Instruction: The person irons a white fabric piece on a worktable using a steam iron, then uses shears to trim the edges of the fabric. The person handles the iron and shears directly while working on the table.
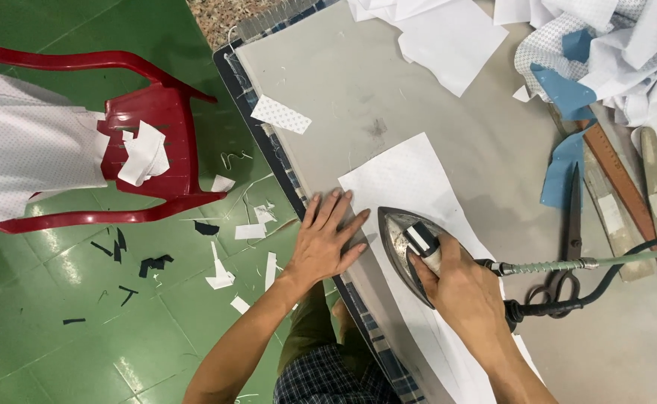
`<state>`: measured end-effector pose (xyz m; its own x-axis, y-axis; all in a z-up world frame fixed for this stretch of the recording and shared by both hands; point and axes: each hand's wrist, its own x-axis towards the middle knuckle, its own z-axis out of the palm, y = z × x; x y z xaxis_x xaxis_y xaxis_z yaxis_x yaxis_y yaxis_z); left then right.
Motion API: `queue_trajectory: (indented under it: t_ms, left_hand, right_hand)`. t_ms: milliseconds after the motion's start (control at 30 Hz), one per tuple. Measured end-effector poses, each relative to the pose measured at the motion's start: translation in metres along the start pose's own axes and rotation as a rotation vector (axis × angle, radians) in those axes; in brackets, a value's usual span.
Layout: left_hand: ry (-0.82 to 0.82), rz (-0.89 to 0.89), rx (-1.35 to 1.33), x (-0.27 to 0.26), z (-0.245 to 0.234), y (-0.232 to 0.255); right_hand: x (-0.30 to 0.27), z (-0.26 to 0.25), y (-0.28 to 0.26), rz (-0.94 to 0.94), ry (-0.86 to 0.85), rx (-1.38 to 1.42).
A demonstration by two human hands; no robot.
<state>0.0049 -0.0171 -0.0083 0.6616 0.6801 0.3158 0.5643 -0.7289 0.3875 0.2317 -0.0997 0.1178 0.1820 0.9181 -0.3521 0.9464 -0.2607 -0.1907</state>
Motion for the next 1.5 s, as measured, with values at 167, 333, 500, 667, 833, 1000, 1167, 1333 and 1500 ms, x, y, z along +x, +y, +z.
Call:
queue_trajectory:
  t_ms: [167,333,500,667,833,1000,1167,1333,1500]
  left_hand:
    - [-0.011,0.002,-0.006,-0.005,0.001,0.003]
    - [0.037,0.038,0.053,-0.016,0.006,0.004]
    - [0.061,0.043,0.091,-0.012,-0.006,0.009]
    - [-0.089,0.024,0.126,-0.008,-0.003,0.006]
    - [-0.181,0.018,0.168,-0.005,-0.003,0.008]
    - [-0.239,0.010,0.121,-0.004,-0.001,0.006]
    - [-0.257,0.013,0.142,-0.003,0.001,0.005]
    - [-0.253,0.003,0.148,-0.003,0.001,0.005]
    - [-0.238,-0.002,0.161,-0.003,0.001,0.004]
  right_hand:
    - [-0.005,0.012,0.008,0.034,-0.042,-0.007]
    - [-0.027,0.019,0.018,0.070,-0.051,0.031]
    - [-0.053,0.031,0.027,0.083,-0.046,0.026]
    - [-0.058,0.046,0.035,0.064,0.024,-0.014]
    - [-0.061,0.048,0.037,0.068,0.018,-0.009]
    - [-0.062,0.040,0.031,0.014,0.123,-0.032]
    - [-0.061,0.039,0.033,-0.008,0.107,-0.004]
    - [-0.059,0.039,0.032,0.015,0.081,0.005]
    - [-0.060,0.044,0.031,0.009,0.128,-0.085]
